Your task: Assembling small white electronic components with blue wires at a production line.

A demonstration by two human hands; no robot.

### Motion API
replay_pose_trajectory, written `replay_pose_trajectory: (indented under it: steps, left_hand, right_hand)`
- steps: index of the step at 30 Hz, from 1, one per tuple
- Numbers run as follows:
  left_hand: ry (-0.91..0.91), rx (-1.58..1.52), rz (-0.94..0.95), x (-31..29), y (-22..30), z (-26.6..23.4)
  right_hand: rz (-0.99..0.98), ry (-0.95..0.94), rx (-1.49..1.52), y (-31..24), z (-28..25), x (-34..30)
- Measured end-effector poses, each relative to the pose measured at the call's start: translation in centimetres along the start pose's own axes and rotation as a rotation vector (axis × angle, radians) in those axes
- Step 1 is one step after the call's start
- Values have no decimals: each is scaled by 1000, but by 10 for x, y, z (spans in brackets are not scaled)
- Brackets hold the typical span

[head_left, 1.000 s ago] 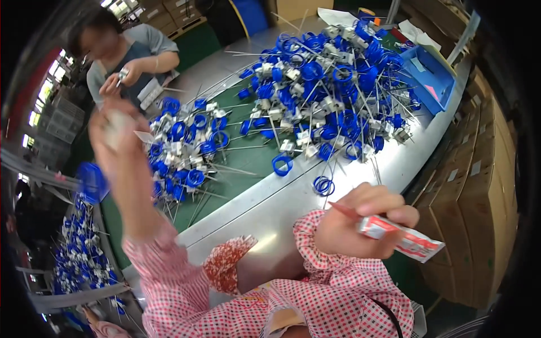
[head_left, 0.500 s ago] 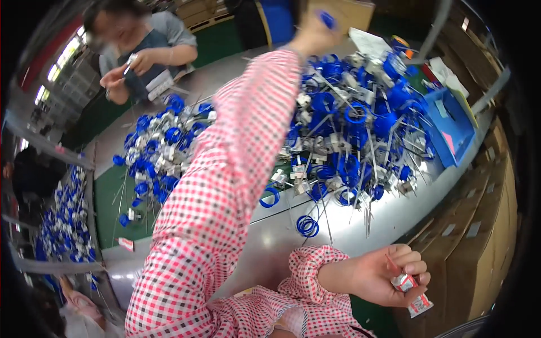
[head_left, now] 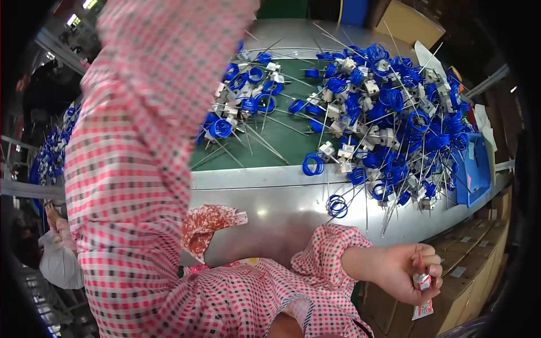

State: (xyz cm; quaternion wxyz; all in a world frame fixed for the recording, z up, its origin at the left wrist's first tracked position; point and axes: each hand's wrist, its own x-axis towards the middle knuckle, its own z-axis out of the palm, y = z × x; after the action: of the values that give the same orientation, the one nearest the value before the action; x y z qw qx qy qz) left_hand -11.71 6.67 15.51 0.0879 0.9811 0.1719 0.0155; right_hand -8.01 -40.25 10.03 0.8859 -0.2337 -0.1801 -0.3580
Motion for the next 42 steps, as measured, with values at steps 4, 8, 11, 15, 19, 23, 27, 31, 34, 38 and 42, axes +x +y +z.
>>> replay_pose_trajectory:
  steps: [4, 8, 11, 15, 19, 23, 27, 31, 34, 38, 42]
  left_hand:
    - [-325, 102, -100, -24, -13, 6]
    - [-555, 220, -111, -33, -18, 30]
    - [-383, 193, -31, -76, -29, 84]
    - [-200, 66, -60, -108, -47, 125]
    - [-26, 33, 0, -122, -37, 130]
    - [230, -149, -43, -130, -36, 115]
    - [697, -296, 56, -158, -31, 74]
    - [933, -762, 256, -210, 16, 57]
    - [946, -847, 122, -261, 69, 55]
    - [976, -945, 118, -300, 131, 71]
    - [880, -970, 248, -319, 172, 88]
  right_hand:
    - [52, 69, 0, 2, 21, -16]
    - [-36, 59, -81, -9, 26, -15]
    - [-29, 0, -29, -5, 34, -30]
    - [19, -46, -38, -1, 49, -50]
    - [9, -36, -91, 6, 52, -56]
    - [29, -25, -85, 5, 55, -60]
    - [44, -54, -25, -1, 49, -55]
    - [26, -89, -14, -4, 42, -47]
    - [118, -73, 106, -10, 42, -50]
    - [290, -69, 176, -31, 59, -80]
    - [398, -221, 264, -59, 80, -118]
